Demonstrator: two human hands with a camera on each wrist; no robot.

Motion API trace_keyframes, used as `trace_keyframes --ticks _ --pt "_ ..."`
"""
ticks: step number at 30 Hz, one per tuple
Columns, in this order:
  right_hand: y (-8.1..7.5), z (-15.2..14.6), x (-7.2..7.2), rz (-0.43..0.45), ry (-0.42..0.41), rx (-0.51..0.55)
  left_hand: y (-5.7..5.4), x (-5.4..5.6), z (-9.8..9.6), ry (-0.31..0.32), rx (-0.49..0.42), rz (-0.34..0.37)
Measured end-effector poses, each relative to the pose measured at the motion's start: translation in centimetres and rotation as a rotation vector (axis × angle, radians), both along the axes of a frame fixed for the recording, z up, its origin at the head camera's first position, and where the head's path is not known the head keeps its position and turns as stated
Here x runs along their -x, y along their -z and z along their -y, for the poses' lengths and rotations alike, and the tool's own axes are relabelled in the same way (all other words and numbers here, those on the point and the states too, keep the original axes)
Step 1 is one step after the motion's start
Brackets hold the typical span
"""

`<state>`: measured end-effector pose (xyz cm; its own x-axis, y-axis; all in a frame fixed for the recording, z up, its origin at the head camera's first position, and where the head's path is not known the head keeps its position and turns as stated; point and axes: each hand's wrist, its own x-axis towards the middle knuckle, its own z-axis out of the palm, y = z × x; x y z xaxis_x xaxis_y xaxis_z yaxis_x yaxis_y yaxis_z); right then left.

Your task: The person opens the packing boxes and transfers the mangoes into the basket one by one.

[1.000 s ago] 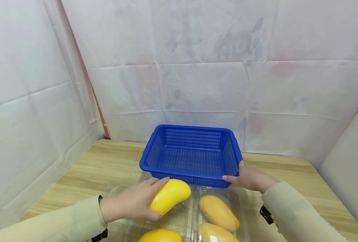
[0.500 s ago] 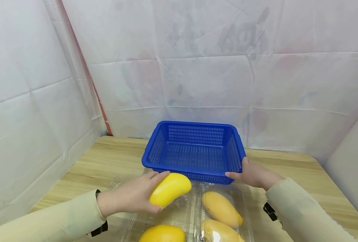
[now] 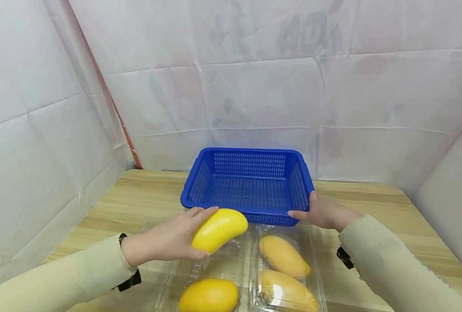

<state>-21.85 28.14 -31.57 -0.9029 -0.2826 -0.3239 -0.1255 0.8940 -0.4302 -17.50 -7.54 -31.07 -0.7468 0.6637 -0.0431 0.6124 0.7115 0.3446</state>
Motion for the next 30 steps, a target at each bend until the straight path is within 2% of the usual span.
trace_keyframes --ticks 6,15,21,30 --pt "-0.1 0.0 0.0 0.014 0.005 -0.013 -0.4 0.1 0.0 -0.002 -0.018 -0.005" --pt "0.0 -0.2 0.1 0.017 0.013 -0.025 -0.9 0.9 -0.2 0.010 -0.023 -0.045" --pt "0.1 -0.1 0.0 0.008 0.009 -0.032 -1.7 1.3 -0.4 0.013 -0.024 -0.084" --pt "0.0 -0.3 0.3 -0.002 -0.008 -0.026 -2.5 2.2 -0.9 -0.007 -0.013 -0.081"
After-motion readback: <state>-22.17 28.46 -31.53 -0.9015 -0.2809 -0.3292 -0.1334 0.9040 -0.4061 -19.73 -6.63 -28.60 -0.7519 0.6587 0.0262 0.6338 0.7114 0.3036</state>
